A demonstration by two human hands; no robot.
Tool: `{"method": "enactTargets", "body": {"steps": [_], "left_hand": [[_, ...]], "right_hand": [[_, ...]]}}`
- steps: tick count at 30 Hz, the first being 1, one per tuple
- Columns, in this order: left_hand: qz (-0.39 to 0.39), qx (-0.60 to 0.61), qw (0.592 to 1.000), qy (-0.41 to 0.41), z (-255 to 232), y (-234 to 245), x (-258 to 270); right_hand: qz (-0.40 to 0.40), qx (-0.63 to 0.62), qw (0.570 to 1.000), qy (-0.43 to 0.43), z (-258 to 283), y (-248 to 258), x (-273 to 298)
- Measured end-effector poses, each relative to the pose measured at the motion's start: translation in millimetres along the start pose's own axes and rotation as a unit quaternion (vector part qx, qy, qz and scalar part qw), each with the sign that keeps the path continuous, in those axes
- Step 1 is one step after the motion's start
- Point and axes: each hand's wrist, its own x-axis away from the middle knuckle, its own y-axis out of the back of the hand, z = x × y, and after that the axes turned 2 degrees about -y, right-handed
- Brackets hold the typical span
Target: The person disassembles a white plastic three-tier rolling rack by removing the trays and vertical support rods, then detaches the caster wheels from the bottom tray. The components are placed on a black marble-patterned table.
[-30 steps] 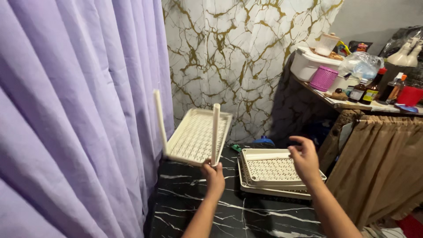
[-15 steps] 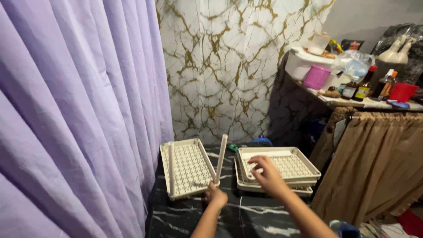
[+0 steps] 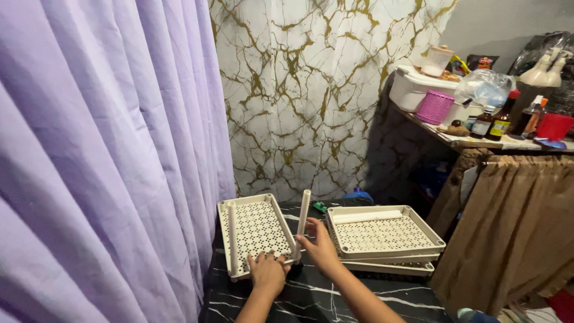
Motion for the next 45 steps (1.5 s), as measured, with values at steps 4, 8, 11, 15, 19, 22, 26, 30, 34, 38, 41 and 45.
{"method": "enactTargets", "body": {"steps": [4, 8, 11, 15, 19, 22, 26, 30, 34, 38, 41, 45], "left_hand": [[0.053, -0.009, 0.998, -0.038, 9.8, -20.0, -29.1], [0.031, -0.026, 0.997, -0.065, 10.4, -41.0, -56.6], [0.026, -0.032, 0.996, -0.073, 15.2, -56.9, -67.1], [-0.020, -0.026, 0.997, -0.066, 19.7, -73.3, -75.0], [-0.001, -0.023, 0.996, -0.084, 22.0, -69.1, -73.3], [0.020, -0.019, 0.996, -0.082, 19.5, -59.6, -69.5], [0.026, -0.026, 0.996, -0.084, 19.0, -56.7, -66.7], [0.025, 0.001, 0.997, -0.075, 19.8, -63.7, -73.2], [0.036, -0.041, 0.995, -0.080, 18.6, -68.5, -77.8], [0.040, 0.000, 0.997, -0.061, 15.9, -56.8, -69.3], [0.045, -0.003, 0.996, -0.075, 17.3, -49.7, -60.4], [0.040, 0.009, 0.997, -0.070, 15.1, -45.1, -61.1]], "right_hand": [[-0.014, -0.039, 0.999, 0.000, -9.3, -23.0, -13.3], [-0.070, -0.055, 0.996, -0.012, -23.3, -32.3, -31.4], [-0.077, -0.100, 0.992, 0.001, -33.6, -36.6, -39.0], [-0.064, -0.204, 0.976, -0.035, -40.9, -41.3, -47.8], [-0.062, -0.237, 0.968, -0.053, -50.2, -38.9, -55.8], [-0.079, -0.213, 0.970, -0.086, -47.0, -37.2, -60.4], [-0.089, -0.127, 0.981, -0.114, -5.1, -24.6, -58.9], [-0.135, -0.223, 0.963, 0.076, 87.4, 29.5, -87.1], [-0.108, -0.173, 0.960, 0.192, 151.3, 122.1, -121.9], [-0.077, -0.060, 0.984, 0.146, 123.7, 147.4, -118.1], [-0.056, 0.187, 0.968, 0.156, 59.4, 155.4, -93.3], [-0.005, 0.456, 0.881, 0.129, -11.4, 176.3, -68.3]]}}
